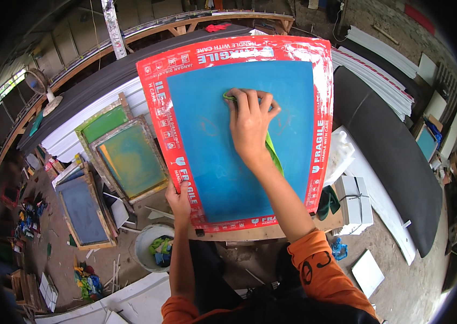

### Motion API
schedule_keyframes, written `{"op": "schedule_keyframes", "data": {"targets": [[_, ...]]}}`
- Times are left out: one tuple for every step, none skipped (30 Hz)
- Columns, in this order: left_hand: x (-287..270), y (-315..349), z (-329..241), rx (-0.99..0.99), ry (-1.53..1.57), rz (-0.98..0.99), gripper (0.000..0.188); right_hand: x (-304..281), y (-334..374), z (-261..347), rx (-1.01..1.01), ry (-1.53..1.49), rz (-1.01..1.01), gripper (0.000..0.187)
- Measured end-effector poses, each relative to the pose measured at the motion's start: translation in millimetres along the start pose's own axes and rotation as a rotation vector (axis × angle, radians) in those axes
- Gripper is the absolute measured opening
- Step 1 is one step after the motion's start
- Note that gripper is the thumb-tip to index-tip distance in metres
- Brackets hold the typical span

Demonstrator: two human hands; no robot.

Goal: The person cleans a blue rectangular board using a green cloth and a liquid from a white bottle. They wipe the surface repeatedly, occasionally drawing heart shapes with the wet cloth. The person then switches to a dark cloth to continue wiping the board.

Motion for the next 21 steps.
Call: {"op": "schedule_keyframes", "data": {"targets": [[-1, 0, -2, -0.002, 0.013, 0.010, 0.024, -2, -2, -2, 0.007, -0.028, 0.005, 0.016], [-2, 1, -4, -0.003, 0.027, 0.021, 0.024, -4, -4, -6, 0.038, 0.009, -0.006, 0.016], [-4, 2, -7, -0.005, 0.041, 0.032, 0.025, -5, -5, -11, 0.069, 0.046, -0.018, 0.016], [-2, 3, -9, 0.004, 0.036, 0.026, 0.025, -9, -7, -19, 0.097, 0.091, -0.029, 0.016], [-1, 3, -11, 0.013, 0.031, 0.019, 0.025, -12, -10, -24, 0.121, 0.102, -0.063, 0.016], [0, 4, -12, 0.022, 0.025, 0.014, 0.025, -11, -9, -23, 0.109, 0.082, -0.049, 0.015], [0, 4, -11, 0.028, 0.012, 0.013, 0.025, -11, -8, -23, 0.100, 0.063, -0.038, 0.015], [0, 2, -8, 0.033, -0.002, 0.013, 0.026, -12, -7, -23, 0.091, 0.044, -0.026, 0.015], [0, 2, -6, 0.039, -0.016, 0.014, 0.026, -15, -6, -26, 0.072, 0.072, 0.015, 0.014], [0, 3, -7, 0.026, -0.012, 0.009, 0.026, -19, -3, -33, 0.104, 0.098, 0.013, 0.013], [0, 3, -9, 0.014, -0.010, 0.001, 0.026, -24, -1, -44, 0.135, 0.120, 0.010, 0.013], [0, 4, -10, 0.003, -0.007, -0.007, 0.026, -30, 2, -55, 0.166, 0.143, 0.006, 0.013], [3, 4, -9, 0.004, 0.018, 0.000, 0.026, -37, 7, -71, 0.204, 0.176, 0.000, 0.014], [3, 2, -7, 0.002, 0.035, 0.005, 0.026, -42, 14, -82, 0.228, 0.206, -0.009, 0.015], [3, 1, -4, -0.001, 0.052, 0.010, 0.025, -47, 21, -89, 0.230, 0.223, 0.008, 0.016], [4, 0, -1, -0.020, 0.065, 0.018, 0.025, -53, 30, -93, 0.233, 0.242, 0.024, 0.016], [4, 0, 1, -0.035, 0.077, 0.023, 0.025, -58, 40, -95, 0.240, 0.243, 0.037, 0.017], [4, -1, 3, -0.050, 0.090, 0.029, 0.025, -64, 52, -95, 0.246, 0.244, 0.050, 0.017], [-1, -4, 6, -0.047, 0.026, 0.022, 0.025, -66, 65, -92, 0.256, 0.232, 0.059, 0.018], [-1, -4, 4, -0.042, 0.034, 0.017, 0.025, -70, 77, -89, 0.266, 0.221, 0.083, 0.018], [1, -4, 2, -0.037, 0.042, 0.011, 0.025, -74, 90, -84, 0.276, 0.209, 0.106, 0.019]]}}
Point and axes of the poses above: each hand's wrist, its own y-axis away from the middle knuckle, its own x-axis out of the palm, z = x × y, the point moved 2 cm from there along -y, towards the middle knuckle, and after that the axes turned 14 degrees about -x, right-handed, at the moved point
